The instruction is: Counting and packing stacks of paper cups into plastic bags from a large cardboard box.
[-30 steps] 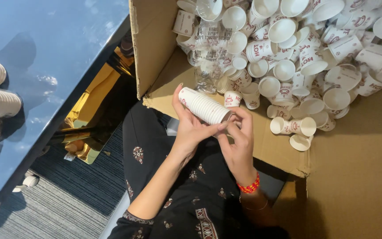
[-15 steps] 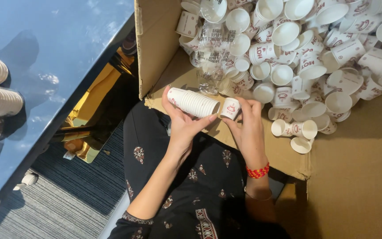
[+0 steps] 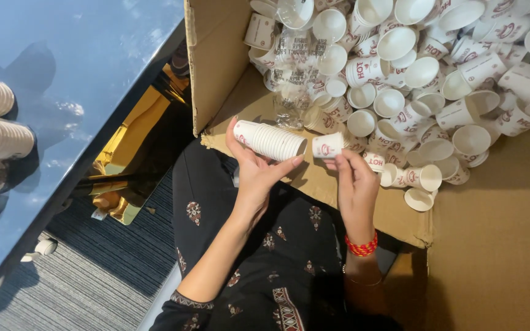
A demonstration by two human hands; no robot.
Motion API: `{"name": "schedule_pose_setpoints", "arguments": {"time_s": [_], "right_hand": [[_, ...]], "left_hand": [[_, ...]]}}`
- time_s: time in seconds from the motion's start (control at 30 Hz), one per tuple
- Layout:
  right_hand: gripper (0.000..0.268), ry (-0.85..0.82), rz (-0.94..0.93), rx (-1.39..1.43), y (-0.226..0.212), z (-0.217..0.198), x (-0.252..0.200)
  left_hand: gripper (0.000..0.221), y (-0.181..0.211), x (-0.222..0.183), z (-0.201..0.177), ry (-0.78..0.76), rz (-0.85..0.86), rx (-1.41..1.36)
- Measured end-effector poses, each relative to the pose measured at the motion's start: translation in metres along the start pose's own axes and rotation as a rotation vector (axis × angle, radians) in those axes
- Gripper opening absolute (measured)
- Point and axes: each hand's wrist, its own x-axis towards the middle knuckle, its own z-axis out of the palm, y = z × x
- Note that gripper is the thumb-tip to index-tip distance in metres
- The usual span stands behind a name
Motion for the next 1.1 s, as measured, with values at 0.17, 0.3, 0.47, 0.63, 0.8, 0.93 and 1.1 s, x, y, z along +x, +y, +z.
{"name": "schedule_pose_setpoints", "arguments": {"time_s": [0.17, 0.3, 0.47, 0.63, 0.8, 0.93, 1.1], "right_hand": [[0.026, 0.001, -0.018, 0.342, -0.004, -0.001, 0.001], [0.022, 0.039, -0.009, 0.455, 0.004, 0.002, -0.006], [0.017, 0.111, -0.05, 0.432, -0.029, 0.013, -0.031], [0.014, 0.097, -0.13, 0.317, -0.039, 0.025, -0.039], [0.014, 0.184, -0.272, 0.079, -0.031, 0.027, -0.036], [0.011, 0.238, -0.298, 0.169, -0.026, 0.028, -0.039], [0.014, 0.626, -0.63, 0.273, -0.03, 0.03, -0.039]], "left_hand": [[0.125, 0.002, 0.0, 0.004, 0.005, 0.0, 0.025], [0.123, -0.001, -0.002, 0.007, 0.034, 0.02, 0.043], [0.124, -0.004, -0.006, 0.016, 0.083, 0.011, 0.011], [0.124, 0.006, -0.01, 0.025, 0.079, -0.059, -0.063], [0.128, -0.001, -0.011, 0.017, -0.023, -0.056, -0.082], [0.127, 0.0, -0.008, 0.013, -0.016, -0.032, -0.069], [0.125, 0.014, -0.005, 0.013, 0.047, -0.098, -0.118]]}}
